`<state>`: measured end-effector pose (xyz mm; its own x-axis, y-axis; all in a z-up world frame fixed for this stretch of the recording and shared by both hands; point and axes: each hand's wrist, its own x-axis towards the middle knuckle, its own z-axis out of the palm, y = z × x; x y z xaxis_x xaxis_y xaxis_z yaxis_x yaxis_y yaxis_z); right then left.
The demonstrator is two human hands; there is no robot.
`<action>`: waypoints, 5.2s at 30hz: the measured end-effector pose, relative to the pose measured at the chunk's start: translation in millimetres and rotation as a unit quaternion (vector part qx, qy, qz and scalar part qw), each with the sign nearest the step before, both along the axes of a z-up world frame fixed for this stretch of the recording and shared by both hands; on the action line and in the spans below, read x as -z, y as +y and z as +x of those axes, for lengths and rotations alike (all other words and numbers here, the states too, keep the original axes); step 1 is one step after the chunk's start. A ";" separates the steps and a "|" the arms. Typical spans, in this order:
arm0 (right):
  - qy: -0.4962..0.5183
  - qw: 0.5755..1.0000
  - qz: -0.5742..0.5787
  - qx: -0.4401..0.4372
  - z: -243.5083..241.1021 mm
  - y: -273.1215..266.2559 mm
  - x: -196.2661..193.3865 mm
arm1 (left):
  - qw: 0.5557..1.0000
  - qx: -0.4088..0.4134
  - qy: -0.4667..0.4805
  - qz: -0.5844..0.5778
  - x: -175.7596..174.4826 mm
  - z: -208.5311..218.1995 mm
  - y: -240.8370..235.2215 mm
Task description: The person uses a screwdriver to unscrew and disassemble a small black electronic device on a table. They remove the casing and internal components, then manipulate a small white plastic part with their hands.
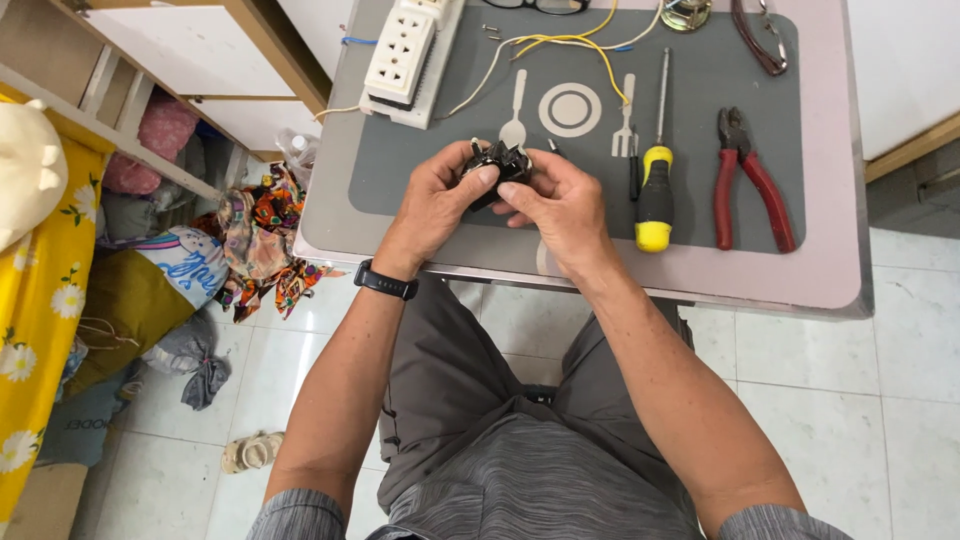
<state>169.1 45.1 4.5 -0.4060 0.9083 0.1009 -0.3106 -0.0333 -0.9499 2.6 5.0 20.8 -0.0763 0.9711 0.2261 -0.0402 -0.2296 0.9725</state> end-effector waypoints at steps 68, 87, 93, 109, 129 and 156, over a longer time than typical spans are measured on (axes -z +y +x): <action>-0.179 0.864 0.421 0.213 -6.7 -41.4 -18.3 | 0.989 -0.044 -0.079 -0.114 -24.6 -0.3 -10.1; 0.012 0.995 -0.088 0.039 -6.0 -21.6 -18.5 | 0.989 0.020 0.123 -0.080 -31.2 -15.5 -6.0; 0.020 0.997 -0.073 0.027 -5.4 -21.7 -16.0 | 0.995 0.048 0.049 -0.074 -27.7 -17.1 -4.2; 0.013 0.990 -0.135 0.029 -0.9 -22.7 -24.1 | 0.978 0.049 0.175 -0.097 -58.2 -11.1 -14.5; -0.101 0.987 0.054 0.117 6.9 -39.4 -24.1 | 0.985 -0.032 0.169 -0.004 -11.8 -23.7 -12.2; -0.573 0.626 0.517 0.109 78.1 50.3 -9.2 | 0.976 -0.148 0.147 -0.056 5.0 -35.2 -23.9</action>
<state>247.2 95.4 13.7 -0.6283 0.6442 0.4362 0.7049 0.7086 -0.0312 -32.6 -18.9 15.9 -0.3040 0.9365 0.1748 0.2972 -0.0811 0.9514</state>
